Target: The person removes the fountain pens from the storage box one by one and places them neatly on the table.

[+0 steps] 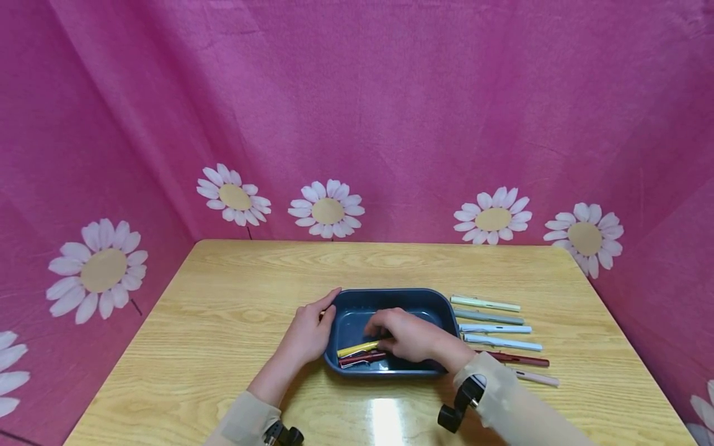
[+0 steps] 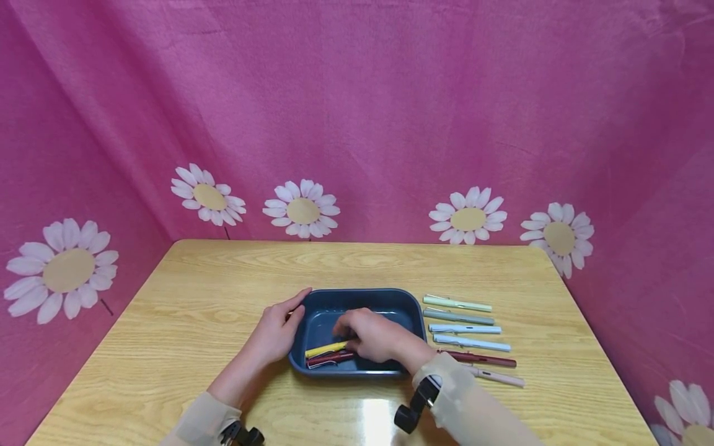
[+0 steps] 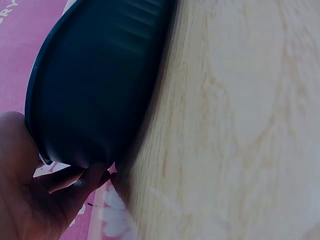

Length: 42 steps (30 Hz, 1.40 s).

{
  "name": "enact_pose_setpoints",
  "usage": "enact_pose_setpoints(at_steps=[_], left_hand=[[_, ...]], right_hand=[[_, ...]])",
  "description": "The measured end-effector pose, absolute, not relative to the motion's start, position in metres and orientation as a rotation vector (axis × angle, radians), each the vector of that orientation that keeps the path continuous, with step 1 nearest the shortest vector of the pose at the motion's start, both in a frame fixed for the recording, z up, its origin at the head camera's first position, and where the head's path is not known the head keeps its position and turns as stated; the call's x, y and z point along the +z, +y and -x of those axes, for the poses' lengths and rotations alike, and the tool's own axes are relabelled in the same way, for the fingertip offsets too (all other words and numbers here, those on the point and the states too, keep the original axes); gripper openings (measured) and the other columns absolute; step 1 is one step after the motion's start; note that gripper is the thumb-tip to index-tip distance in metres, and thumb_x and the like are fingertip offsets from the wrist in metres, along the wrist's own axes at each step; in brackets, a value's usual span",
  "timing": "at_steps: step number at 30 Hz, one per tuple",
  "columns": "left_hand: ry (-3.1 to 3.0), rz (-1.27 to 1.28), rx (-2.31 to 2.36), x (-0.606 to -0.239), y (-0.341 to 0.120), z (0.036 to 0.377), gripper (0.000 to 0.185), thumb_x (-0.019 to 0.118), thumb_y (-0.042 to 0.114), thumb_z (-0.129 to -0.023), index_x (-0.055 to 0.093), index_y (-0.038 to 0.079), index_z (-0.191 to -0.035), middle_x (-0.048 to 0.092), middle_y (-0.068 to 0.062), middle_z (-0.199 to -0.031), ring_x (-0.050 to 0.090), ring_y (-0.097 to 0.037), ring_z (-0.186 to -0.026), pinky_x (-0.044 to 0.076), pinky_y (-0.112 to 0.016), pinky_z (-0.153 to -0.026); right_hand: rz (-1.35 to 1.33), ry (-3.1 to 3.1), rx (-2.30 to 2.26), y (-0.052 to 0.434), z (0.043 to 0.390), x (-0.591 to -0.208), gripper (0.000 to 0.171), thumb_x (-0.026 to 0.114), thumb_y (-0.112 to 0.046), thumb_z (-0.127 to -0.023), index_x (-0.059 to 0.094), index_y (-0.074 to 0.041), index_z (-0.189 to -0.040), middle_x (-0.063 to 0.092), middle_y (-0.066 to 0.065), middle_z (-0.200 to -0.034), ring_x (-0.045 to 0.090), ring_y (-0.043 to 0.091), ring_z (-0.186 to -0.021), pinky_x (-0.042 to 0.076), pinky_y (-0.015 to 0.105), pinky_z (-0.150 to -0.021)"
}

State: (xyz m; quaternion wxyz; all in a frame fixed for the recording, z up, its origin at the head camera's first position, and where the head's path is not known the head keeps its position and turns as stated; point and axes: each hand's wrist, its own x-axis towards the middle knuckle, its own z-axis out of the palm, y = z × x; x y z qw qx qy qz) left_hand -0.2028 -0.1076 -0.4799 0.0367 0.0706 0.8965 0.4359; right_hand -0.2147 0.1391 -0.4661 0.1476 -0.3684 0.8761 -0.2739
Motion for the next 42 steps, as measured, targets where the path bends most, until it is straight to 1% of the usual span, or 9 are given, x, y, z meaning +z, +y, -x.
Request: enact_pose_setpoints(at_steps=[3,6,11,14,18,25,29,34,42], left_hand=[[2.754,-0.226,1.343,-0.480,-0.107,0.203,0.046,0.049,0.026,-0.114,0.050,0.023,-0.160,0.054,-0.013,-0.156,0.052,-0.032,-0.143,0.043,-0.056,-0.114],[2.753,-0.236,1.348,-0.480,-0.107,0.204,0.046,0.049,0.025,-0.114,0.051,0.023,-0.160,0.055,-0.013,-0.155,0.053,-0.032,-0.142,0.043,-0.055,-0.114],[2.755,-0.260,1.353,-0.479,-0.106,0.204,0.045,0.049,0.024,-0.114,0.052,0.022,-0.159,0.056,-0.013,-0.154,0.054,-0.032,-0.141,0.044,-0.055,-0.114],[2.755,-0.253,1.345,-0.479,-0.105,0.204,0.046,0.049,0.024,-0.114,0.051,0.022,-0.160,0.054,-0.013,-0.155,0.052,-0.032,-0.142,0.043,-0.055,-0.114],[2.751,-0.231,1.343,-0.478,-0.104,0.203,0.046,0.048,0.025,-0.114,0.050,0.023,-0.160,0.053,-0.012,-0.157,0.051,-0.031,-0.143,0.043,-0.055,-0.114],[2.766,-0.235,1.342,-0.478,-0.104,0.203,0.045,0.048,0.024,-0.114,0.051,0.023,-0.160,0.055,-0.013,-0.155,0.052,-0.031,-0.142,0.043,-0.055,-0.114],[2.772,-0.230,1.332,-0.479,-0.105,0.204,0.046,0.048,0.026,-0.114,0.051,0.024,-0.160,0.056,-0.012,-0.155,0.052,-0.032,-0.142,0.044,-0.055,-0.114],[2.788,-0.251,1.334,-0.481,-0.105,0.204,0.046,0.048,0.024,-0.114,0.051,0.022,-0.160,0.056,-0.013,-0.154,0.053,-0.033,-0.141,0.044,-0.055,-0.114],[2.798,-0.264,1.342,-0.482,-0.108,0.204,0.045,0.048,0.023,-0.114,0.052,0.021,-0.159,0.057,-0.014,-0.153,0.053,-0.033,-0.141,0.043,-0.055,-0.114]], right_hand=[[1.075,2.542,-0.771,0.138,0.215,-0.467,0.027,0.074,0.002,-0.096,0.075,-0.008,-0.121,0.073,0.000,-0.113,0.065,0.012,-0.103,0.057,0.038,-0.096],[1.079,2.556,-0.754,0.137,0.215,-0.469,0.028,0.073,0.004,-0.096,0.076,-0.009,-0.120,0.072,-0.002,-0.113,0.064,0.011,-0.104,0.056,0.039,-0.098],[1.033,2.542,-0.760,0.140,0.214,-0.467,0.032,0.069,0.008,-0.096,0.076,-0.012,-0.121,0.067,-0.007,-0.112,0.060,0.011,-0.104,0.055,0.040,-0.101],[1.018,2.537,-0.790,0.143,0.213,-0.464,0.033,0.066,0.009,-0.098,0.076,-0.013,-0.120,0.064,-0.006,-0.111,0.060,0.012,-0.103,0.055,0.039,-0.100],[1.025,2.537,-0.832,0.147,0.210,-0.457,0.033,0.062,0.009,-0.100,0.076,-0.012,-0.121,0.064,-0.004,-0.112,0.060,0.013,-0.104,0.055,0.037,-0.098],[1.049,2.575,-0.879,0.156,0.203,-0.446,0.032,0.063,0.009,-0.100,0.076,-0.013,-0.120,0.065,-0.006,-0.111,0.061,0.011,-0.104,0.057,0.035,-0.095],[1.072,2.607,-0.895,0.165,0.198,-0.439,0.030,0.063,0.007,-0.101,0.075,-0.012,-0.121,0.069,-0.006,-0.113,0.064,0.011,-0.105,0.057,0.037,-0.097],[1.111,2.633,-0.927,0.179,0.191,-0.432,0.030,0.064,0.006,-0.101,0.075,-0.012,-0.123,0.071,-0.006,-0.116,0.065,0.011,-0.107,0.057,0.039,-0.097],[1.105,2.651,-1.049,0.206,0.175,-0.424,0.035,0.066,0.009,-0.099,0.074,-0.017,-0.122,0.070,-0.009,-0.113,0.065,0.013,-0.102,0.059,0.035,-0.091]])
